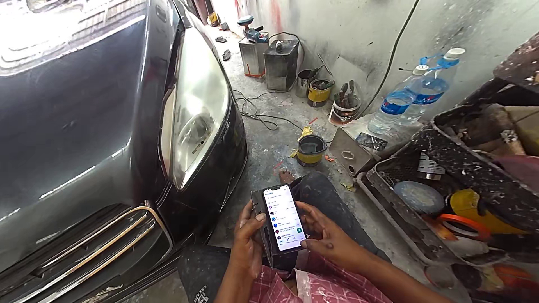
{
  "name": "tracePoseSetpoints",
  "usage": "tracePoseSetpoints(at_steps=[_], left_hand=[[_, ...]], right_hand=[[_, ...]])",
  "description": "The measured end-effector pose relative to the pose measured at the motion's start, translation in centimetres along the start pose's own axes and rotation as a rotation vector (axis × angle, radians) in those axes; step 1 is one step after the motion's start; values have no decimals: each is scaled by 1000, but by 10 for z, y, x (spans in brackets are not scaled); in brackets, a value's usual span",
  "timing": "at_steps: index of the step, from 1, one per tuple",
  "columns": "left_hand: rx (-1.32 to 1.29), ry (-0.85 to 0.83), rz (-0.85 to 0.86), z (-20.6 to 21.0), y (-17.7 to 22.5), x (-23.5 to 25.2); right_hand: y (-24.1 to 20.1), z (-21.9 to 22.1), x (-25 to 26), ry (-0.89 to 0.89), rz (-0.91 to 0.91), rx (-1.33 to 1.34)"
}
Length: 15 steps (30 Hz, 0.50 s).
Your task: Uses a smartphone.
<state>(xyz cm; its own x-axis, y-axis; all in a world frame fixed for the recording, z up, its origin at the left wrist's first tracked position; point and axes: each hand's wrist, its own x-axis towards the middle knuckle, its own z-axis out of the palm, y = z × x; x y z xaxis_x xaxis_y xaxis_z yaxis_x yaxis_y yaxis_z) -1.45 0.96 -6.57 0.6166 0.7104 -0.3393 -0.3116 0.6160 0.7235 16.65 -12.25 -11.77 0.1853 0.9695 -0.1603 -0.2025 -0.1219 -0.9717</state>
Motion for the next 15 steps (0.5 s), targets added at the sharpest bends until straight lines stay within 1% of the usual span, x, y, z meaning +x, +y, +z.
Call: tracePoseSetpoints(at_steps=[15], left_hand=[[-28,59,-25,-9,-7,1]], right_hand=[[5,3,3,-4,47,-54]])
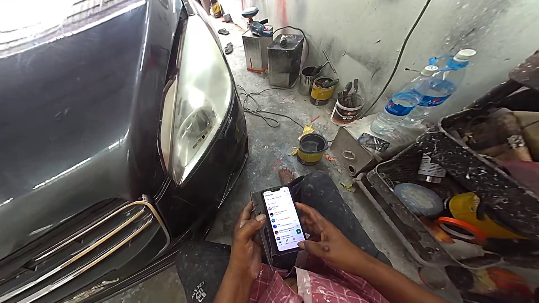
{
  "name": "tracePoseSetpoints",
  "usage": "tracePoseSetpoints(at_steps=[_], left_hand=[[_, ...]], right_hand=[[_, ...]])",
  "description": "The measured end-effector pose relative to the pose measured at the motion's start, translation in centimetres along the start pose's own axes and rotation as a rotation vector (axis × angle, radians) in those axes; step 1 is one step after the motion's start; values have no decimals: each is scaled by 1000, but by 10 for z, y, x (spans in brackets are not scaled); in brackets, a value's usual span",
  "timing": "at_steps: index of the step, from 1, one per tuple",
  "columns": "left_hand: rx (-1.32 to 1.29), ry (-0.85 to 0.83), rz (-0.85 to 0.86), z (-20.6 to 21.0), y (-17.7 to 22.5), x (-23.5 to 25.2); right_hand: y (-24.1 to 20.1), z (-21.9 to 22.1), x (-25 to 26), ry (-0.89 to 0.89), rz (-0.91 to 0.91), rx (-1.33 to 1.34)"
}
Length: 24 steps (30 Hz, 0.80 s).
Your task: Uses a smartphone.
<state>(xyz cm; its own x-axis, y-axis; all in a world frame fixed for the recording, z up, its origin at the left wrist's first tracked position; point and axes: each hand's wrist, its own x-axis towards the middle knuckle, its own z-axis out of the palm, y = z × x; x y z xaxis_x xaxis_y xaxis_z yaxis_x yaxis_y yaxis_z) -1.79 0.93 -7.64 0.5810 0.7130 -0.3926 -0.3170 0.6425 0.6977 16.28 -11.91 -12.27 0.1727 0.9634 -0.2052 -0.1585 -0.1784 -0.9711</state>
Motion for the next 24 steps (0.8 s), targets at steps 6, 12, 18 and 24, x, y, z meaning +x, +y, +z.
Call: tracePoseSetpoints(at_steps=[6,12,18,24], left_hand=[[-18,6,10,-3,0,1],[-15,-7,12,-5,-1,2],[-43,-12,7,-6,-1,1],[-33,-2,11,-7,-1,-1]], right_hand=[[2,6,0,18,1,-1],[3,5,1,13,-1,-8],[9,4,2,4,-22,-24],[8,6,2,-1,-12,-11]])
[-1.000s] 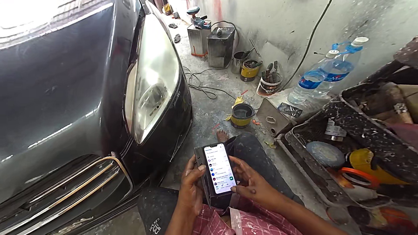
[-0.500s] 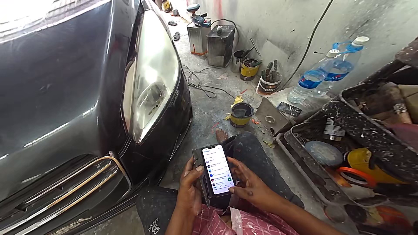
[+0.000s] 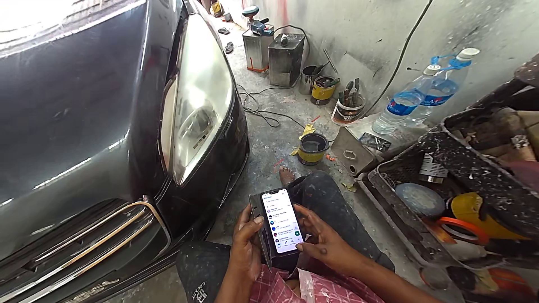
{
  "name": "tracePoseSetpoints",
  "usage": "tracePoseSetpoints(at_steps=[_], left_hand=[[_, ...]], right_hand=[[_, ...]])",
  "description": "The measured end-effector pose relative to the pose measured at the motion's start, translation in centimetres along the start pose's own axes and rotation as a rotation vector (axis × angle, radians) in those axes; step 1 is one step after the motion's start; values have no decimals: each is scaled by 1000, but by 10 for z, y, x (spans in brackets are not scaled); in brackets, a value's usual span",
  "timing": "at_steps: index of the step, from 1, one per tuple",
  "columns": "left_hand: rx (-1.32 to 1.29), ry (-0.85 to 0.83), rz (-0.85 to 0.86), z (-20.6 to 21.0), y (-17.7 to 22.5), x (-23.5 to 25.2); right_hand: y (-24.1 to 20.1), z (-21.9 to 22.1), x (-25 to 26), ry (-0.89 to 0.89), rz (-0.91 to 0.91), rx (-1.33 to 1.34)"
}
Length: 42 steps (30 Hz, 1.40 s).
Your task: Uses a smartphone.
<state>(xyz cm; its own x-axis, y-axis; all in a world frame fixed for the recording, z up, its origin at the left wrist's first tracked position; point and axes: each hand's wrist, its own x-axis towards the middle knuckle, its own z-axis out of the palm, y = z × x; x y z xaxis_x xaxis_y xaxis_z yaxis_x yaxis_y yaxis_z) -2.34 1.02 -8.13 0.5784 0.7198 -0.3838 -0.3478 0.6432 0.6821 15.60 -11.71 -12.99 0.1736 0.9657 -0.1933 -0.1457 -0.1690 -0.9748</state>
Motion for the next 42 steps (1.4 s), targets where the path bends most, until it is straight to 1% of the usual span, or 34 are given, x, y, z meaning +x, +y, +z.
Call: tracePoseSetpoints(at_steps=[14,18,22,27,35,42], left_hand=[[5,13,6,-1,0,-1],[-2,3,3,-1,-1,-3],[-2,-20,7,0,-2,-4],[-8,-47,16,-2,-6,-6],[42,-110,27,-5,-12,-7],[120,-179,46,-6,-16,-7]], right_hand=[[0,1,0,2,7,-31],[2,2,0,43,-14,-72],[0,6,4,122,-28,-54],[-3,14,10,236,35,-9],[-11,20,21,353,220,34],[-16,22,29,388,305,48]])
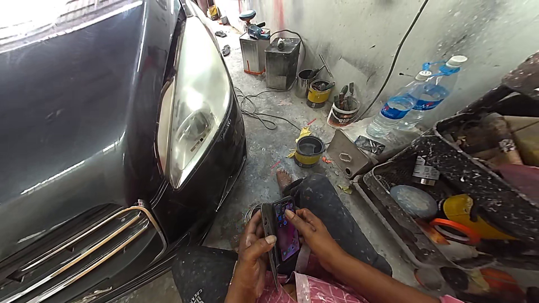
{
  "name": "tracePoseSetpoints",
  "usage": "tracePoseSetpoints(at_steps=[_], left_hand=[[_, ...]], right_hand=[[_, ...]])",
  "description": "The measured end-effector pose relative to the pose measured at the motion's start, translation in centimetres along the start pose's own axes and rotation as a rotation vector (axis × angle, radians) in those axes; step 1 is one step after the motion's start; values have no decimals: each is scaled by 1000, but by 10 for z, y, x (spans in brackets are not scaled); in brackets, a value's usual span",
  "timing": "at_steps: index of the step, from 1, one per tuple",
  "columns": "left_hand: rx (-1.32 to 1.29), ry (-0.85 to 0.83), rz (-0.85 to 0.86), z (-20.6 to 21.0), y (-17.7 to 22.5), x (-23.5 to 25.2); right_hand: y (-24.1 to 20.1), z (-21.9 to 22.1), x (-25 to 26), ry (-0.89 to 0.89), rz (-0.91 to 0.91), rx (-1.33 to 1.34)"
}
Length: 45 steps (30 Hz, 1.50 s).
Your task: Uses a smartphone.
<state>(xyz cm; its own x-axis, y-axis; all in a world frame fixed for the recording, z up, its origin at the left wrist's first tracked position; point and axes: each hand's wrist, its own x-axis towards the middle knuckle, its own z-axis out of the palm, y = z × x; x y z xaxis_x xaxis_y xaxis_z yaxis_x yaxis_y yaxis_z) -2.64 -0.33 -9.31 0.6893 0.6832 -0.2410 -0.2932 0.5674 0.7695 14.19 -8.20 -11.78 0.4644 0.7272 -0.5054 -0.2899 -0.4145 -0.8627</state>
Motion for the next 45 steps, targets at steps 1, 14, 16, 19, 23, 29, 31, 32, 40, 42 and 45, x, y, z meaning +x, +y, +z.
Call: tracePoseSetpoints(at_steps=[1,14,16,19,23,29,31,32,40,42,45], left_hand=[[4,-4,0,0,0,0],[59,-59,5,2,-4,-2],[52,-54,1,2,-4,-2],[18,-12,-5,-3,-1,-1],[-74,78,-4,-11,7,2],[-147,168,-17,-15,13,0],[-147,185,-17,-15,13,-1],[-143,192,-17,-14,14,-1],[-149,211,-28,-13,14,-2],[-146,213,-28,-13,15,-2],[-141,224,-33,-12,15,-2]], right_hand=[[0,1,0,-1,3,0],[3,3,2,17,23,-6],[3,2,1,15,20,6],[5,-1,-1,3,-6,36],[1,-3,-6,-88,-23,134],[1,-3,-7,-150,-46,156],[1,-2,-7,-156,-47,149],[1,-2,-7,-157,-46,143],[1,-1,-5,-155,-50,132],[0,0,-5,-156,-50,144],[-3,1,-6,-150,-33,144]])
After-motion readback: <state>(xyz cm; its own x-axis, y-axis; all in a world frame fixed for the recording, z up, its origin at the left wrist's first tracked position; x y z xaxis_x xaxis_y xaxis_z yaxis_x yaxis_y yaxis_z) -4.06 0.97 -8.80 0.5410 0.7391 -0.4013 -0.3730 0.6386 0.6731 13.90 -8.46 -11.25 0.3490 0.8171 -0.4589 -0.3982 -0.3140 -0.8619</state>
